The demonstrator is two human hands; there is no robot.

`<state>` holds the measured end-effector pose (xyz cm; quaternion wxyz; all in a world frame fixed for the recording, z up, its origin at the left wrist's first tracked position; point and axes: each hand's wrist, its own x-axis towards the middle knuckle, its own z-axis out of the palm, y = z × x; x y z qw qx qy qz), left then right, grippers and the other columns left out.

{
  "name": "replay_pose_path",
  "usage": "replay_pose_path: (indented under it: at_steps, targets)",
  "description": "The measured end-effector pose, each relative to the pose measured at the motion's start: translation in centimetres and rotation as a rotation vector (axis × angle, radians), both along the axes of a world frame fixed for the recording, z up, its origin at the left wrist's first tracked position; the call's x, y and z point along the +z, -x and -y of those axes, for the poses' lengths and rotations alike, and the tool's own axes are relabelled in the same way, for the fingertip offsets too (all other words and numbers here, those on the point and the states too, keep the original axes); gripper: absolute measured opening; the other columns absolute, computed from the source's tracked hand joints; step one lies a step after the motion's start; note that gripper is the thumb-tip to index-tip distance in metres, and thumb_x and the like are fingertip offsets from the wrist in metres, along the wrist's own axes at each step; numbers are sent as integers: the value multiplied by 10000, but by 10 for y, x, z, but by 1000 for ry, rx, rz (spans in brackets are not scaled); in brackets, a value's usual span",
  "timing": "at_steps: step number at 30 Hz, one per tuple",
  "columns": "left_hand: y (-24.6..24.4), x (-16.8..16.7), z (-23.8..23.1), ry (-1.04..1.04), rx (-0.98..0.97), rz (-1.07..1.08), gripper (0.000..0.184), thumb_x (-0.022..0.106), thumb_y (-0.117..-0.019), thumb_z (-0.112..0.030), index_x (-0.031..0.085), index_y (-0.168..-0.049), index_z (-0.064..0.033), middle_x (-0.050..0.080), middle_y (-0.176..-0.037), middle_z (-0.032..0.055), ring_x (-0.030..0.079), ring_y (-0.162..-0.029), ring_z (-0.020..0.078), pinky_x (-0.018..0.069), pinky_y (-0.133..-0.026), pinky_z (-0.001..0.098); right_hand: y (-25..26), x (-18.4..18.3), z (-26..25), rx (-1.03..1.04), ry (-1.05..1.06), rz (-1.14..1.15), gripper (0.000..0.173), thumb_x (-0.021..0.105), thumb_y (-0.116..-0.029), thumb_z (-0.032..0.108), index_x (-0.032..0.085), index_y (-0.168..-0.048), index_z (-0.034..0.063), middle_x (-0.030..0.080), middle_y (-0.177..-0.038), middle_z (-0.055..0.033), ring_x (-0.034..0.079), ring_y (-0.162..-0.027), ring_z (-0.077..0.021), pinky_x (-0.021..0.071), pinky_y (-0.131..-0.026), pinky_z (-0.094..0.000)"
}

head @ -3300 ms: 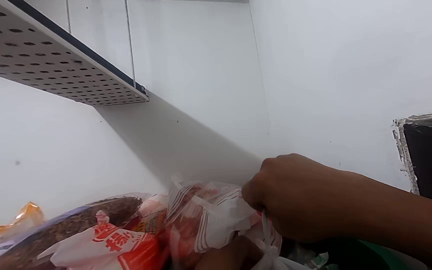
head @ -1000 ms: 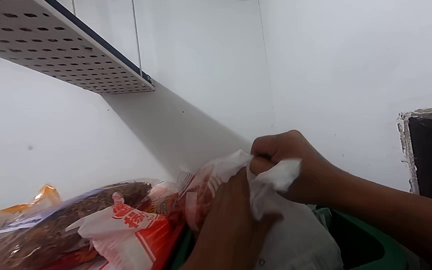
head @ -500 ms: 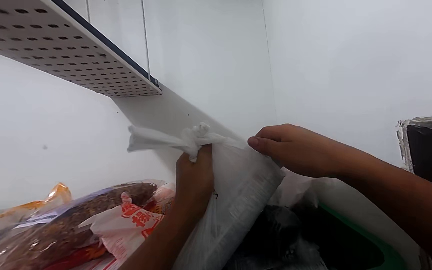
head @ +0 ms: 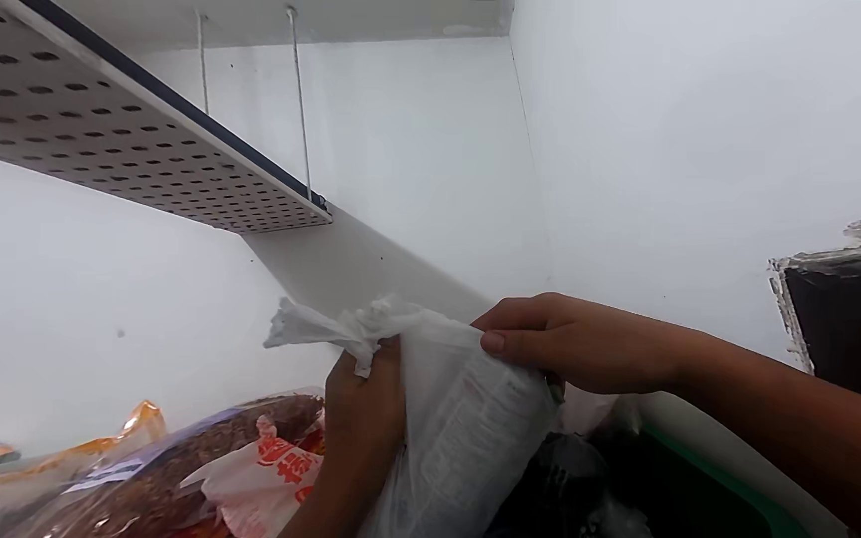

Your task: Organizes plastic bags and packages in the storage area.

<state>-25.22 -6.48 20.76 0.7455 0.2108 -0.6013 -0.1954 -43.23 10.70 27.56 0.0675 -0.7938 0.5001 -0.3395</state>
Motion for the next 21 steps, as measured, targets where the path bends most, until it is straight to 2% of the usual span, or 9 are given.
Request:
replay_pose_path:
  at_steps: [6, 8, 10, 13, 14, 16, 18, 19, 21]
  targets:
    - [-24, 15, -22, -105, -238, 44, 186, 616, -1026, -192, 689, -1153, -78, 740, -963, 99, 736, -847, 193, 630, -734, 387, -1, 1, -9, 277, -188, 18, 388, 603, -1037, 379, 613, -1364, 170, 707, -1111, -62, 710, -922, -145, 625, -704, -332]
    - [-29, 20, -32, -110, -422, -5, 254, 537, -1043, -93, 676, -1249, -42, 745, -1135, 143, 745, -994, 262, 634, -835, 427, -1, -4, -8, 380, -146, -63, 575, 752, -928, 308, 551, -1438, 134, 692, -1207, -76, 706, -1003, -147, 635, -772, -345]
    - [-31, 23, -38, -104, -657, -52, 303, 410, -1071, -41, 599, -1302, 15, 732, -1206, 180, 741, -1056, 312, 626, -890, 452, -5, -7, -10, 404, -66, -208, 823, 848, -806, 251, 461, -1515, 94, 645, -1313, -86, 660, -1127, -136, 597, -928, -342]
    - [-39, 21, -38, -70, -999, -84, 397, 240, -1074, -171, 603, -1208, -82, 695, -858, 87, 698, -753, 195, 607, -699, 370, -12, -7, -15, 327, 14, -306, 768, 887, -754, 184, 532, -1430, 97, 666, -1257, -57, 661, -1108, -117, 591, -940, -344]
    - [-45, 21, -37, -21, -1120, -18, 451, 230, -1052, -261, 641, -1160, -110, 673, -810, 51, 670, -736, 160, 584, -695, 345, -14, -7, -14, 292, 39, -304, 711, 880, -760, 175, 566, -1395, 112, 683, -1219, -45, 672, -1076, -115, 599, -918, -355]
    - [-59, 23, -41, 159, -1132, 263, 416, 475, -1011, -412, 723, -1165, -115, 717, -952, 26, 679, -876, 109, 570, -788, 279, -14, -6, -10, 236, 77, -305, 629, 869, -776, 186, 602, -1341, 115, 696, -1170, -45, 679, -1041, -125, 598, -892, -382]
    - [-67, 25, -64, 302, -792, 566, 392, 685, -901, -542, 718, -1151, -242, 736, -1045, -112, 674, -961, -14, 558, -855, 199, -14, -5, -8, 187, 89, -319, 539, 872, -774, 217, 620, -1237, 104, 694, -1095, -49, 679, -993, -138, 591, -840, -397]
    - [-67, 28, -74, 380, -631, 687, 396, 756, -864, -496, 687, -1155, -236, 712, -1030, -151, 655, -950, -54, 555, -850, 174, -14, -5, -7, 166, 86, -325, 509, 873, -774, 228, 623, -1200, 101, 689, -1071, -47, 675, -981, -139, 585, -823, -398]
    - [-64, 39, -79, 487, -512, 825, 411, 846, -845, -285, 662, -1175, -122, 705, -1044, -76, 661, -964, 5, 573, -873, 227, -13, -5, -7, 150, 82, -331, 507, 874, -777, 237, 624, -1197, 102, 689, -1064, -43, 674, -977, -138, 584, -820, -394]
